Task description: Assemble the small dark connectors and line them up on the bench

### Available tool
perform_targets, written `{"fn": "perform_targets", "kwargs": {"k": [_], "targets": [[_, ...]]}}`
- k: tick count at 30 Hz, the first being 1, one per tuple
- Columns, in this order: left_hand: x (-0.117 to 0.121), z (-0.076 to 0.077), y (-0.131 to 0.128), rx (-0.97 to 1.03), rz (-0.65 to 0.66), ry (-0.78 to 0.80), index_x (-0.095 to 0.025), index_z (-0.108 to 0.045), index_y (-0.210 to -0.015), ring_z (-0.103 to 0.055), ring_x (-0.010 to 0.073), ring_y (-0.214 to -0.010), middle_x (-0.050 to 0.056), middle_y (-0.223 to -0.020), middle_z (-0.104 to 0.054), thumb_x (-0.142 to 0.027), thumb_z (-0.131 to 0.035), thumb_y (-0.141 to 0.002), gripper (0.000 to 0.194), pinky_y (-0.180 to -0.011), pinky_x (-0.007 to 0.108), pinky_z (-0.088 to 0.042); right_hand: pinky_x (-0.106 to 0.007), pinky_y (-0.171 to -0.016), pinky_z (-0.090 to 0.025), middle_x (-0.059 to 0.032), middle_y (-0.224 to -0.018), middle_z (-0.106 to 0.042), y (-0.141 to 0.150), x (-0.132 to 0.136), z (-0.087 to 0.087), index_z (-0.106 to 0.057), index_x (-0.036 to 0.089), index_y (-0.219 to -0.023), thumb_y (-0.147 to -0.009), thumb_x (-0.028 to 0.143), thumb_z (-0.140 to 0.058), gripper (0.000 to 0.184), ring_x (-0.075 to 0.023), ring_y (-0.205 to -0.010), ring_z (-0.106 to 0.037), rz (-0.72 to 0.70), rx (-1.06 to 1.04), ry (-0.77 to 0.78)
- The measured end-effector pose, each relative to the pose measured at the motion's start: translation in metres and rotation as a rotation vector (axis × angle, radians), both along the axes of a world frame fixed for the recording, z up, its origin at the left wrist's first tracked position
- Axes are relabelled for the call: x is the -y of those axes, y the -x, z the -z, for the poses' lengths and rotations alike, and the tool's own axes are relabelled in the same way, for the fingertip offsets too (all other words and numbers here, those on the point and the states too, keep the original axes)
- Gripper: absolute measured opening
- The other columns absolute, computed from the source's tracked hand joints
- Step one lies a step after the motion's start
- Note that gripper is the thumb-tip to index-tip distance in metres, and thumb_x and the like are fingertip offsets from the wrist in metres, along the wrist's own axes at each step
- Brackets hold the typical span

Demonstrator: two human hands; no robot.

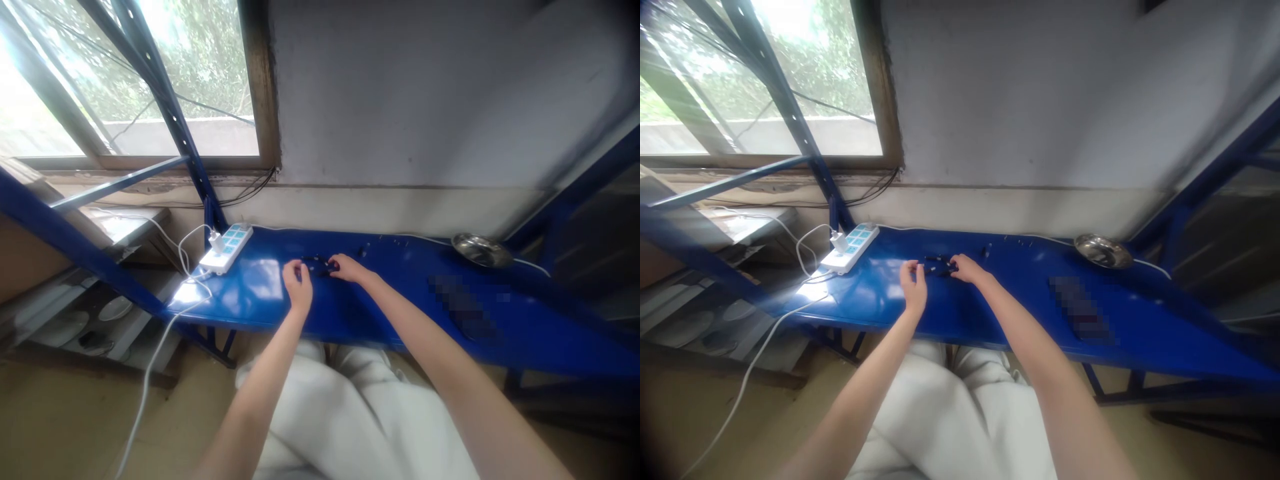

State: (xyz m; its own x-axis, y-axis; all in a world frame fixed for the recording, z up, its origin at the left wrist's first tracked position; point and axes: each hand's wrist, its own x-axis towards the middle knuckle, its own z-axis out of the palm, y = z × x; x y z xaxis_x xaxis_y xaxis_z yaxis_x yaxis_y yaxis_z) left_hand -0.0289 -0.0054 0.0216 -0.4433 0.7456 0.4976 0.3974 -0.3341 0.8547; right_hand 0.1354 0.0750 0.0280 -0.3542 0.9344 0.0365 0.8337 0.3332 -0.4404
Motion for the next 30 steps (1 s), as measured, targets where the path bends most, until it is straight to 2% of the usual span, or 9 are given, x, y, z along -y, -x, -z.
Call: {"fn": "perform_targets", "kwargs": {"k": [2, 5, 8, 11, 14, 22, 24, 27, 30], "targets": [[-0.008, -0.003, 0.011, -0.190, -0.045, 0.001, -0.017, -0.051, -0.114, -0.048, 0.0209, -0.111, 0.014, -0.116, -0.053, -0.034, -0.037, -0.088, 0.034, -0.096, 0.036, -0.036, -0.024, -0.067, -0.044, -0.0057, -0.092, -0.060, -0.002, 0.000, 0.001, -0.061, 0.018, -0.102, -0.067, 0.015, -0.065, 0.036, -0.0146, -0.076, -0.057, -0.010, 0.003, 0.007], [-0.022, 0.000, 0.023, -0.596, 0.101, 0.143, -0.022, -0.041, -0.130, -0.024, 0.0290, -0.132, 0.013, -0.141, -0.034, -0.042, -0.044, -0.084, 0.050, -0.106, 0.049, -0.020, -0.024, -0.071, -0.044, -0.0088, -0.101, -0.059, -0.002, -0.001, 0.002, -0.057, 0.017, -0.108, -0.065, 0.012, -0.062, 0.044, -0.0163, -0.083, -0.058, -0.005, -0.016, 0.024], [-0.032, 0.009, 0.027, -0.841, 0.249, 0.302, -0.028, -0.033, -0.137, -0.013, 0.0329, -0.136, 0.009, -0.148, -0.023, -0.050, -0.042, -0.083, 0.058, -0.105, 0.059, -0.011, -0.026, -0.077, -0.044, -0.0113, -0.111, -0.056, 0.001, -0.003, 0.002, -0.055, 0.016, -0.111, -0.065, 0.010, -0.060, 0.047, -0.0204, -0.096, -0.056, 0.004, -0.028, 0.014], [-0.038, 0.018, 0.026, -0.905, 0.311, 0.392, -0.029, -0.028, -0.139, -0.013, 0.0319, -0.137, 0.008, -0.148, -0.021, -0.052, -0.034, -0.086, 0.058, -0.104, 0.060, -0.012, -0.029, -0.080, -0.043, -0.0120, -0.113, -0.055, 0.005, -0.004, 0.003, -0.054, 0.016, -0.114, -0.066, 0.008, -0.057, 0.049, -0.0226, -0.100, -0.054, -0.006, -0.039, 0.012], [-0.040, 0.020, 0.026, -0.919, 0.332, 0.421, -0.027, -0.026, -0.140, -0.014, 0.0313, -0.137, 0.009, -0.148, -0.022, -0.053, -0.028, -0.087, 0.059, -0.105, 0.059, -0.012, -0.029, -0.077, -0.044, -0.0115, -0.111, -0.057, 0.009, -0.002, 0.005, -0.054, 0.016, -0.114, -0.066, 0.008, -0.057, 0.049, -0.0215, -0.093, -0.056, -0.004, -0.067, 0.010], [-0.036, 0.013, 0.024, -0.973, 0.283, 0.428, -0.024, -0.024, -0.141, -0.017, 0.0289, -0.136, 0.009, -0.148, -0.023, -0.051, -0.025, -0.089, 0.059, -0.106, 0.059, -0.012, -0.026, -0.075, -0.045, -0.0108, -0.110, -0.058, 0.001, 0.011, -0.005, -0.055, 0.015, -0.114, -0.069, 0.006, -0.054, 0.046, -0.0154, -0.082, -0.058, 0.067, -0.183, 0.005], [-0.032, 0.010, 0.022, -0.952, 0.257, 0.410, -0.024, -0.025, -0.141, -0.019, 0.0279, -0.136, 0.009, -0.147, -0.025, -0.050, -0.025, -0.089, 0.058, -0.106, 0.058, -0.012, -0.026, -0.076, -0.044, -0.0093, -0.104, -0.061, -0.012, 0.015, -0.011, -0.058, 0.016, -0.108, -0.072, 0.010, -0.051, 0.037, -0.0156, -0.084, -0.059, 0.167, -0.201, -0.035], [-0.024, 0.006, 0.014, -0.880, 0.238, 0.318, -0.023, -0.027, -0.139, -0.023, 0.0243, -0.135, 0.008, -0.144, -0.032, -0.046, -0.024, -0.091, 0.054, -0.109, 0.054, -0.013, -0.028, -0.072, -0.045, -0.0082, -0.091, -0.065, -0.039, 0.015, -0.015, -0.063, 0.017, -0.091, -0.077, 0.021, -0.050, 0.020, -0.0192, -0.083, -0.061, 0.469, -0.151, -0.047], [-0.015, 0.003, 0.002, -0.806, 0.259, 0.196, -0.022, -0.031, -0.137, -0.028, 0.0214, -0.133, 0.008, -0.140, -0.039, -0.040, -0.024, -0.092, 0.049, -0.110, 0.050, -0.014, -0.030, -0.071, -0.045, -0.0115, -0.092, -0.066, -0.067, 0.008, -0.010, -0.061, 0.014, -0.098, -0.075, 0.030, -0.055, 0.029, -0.0233, -0.087, -0.061, 0.726, -0.121, -0.015]]}}
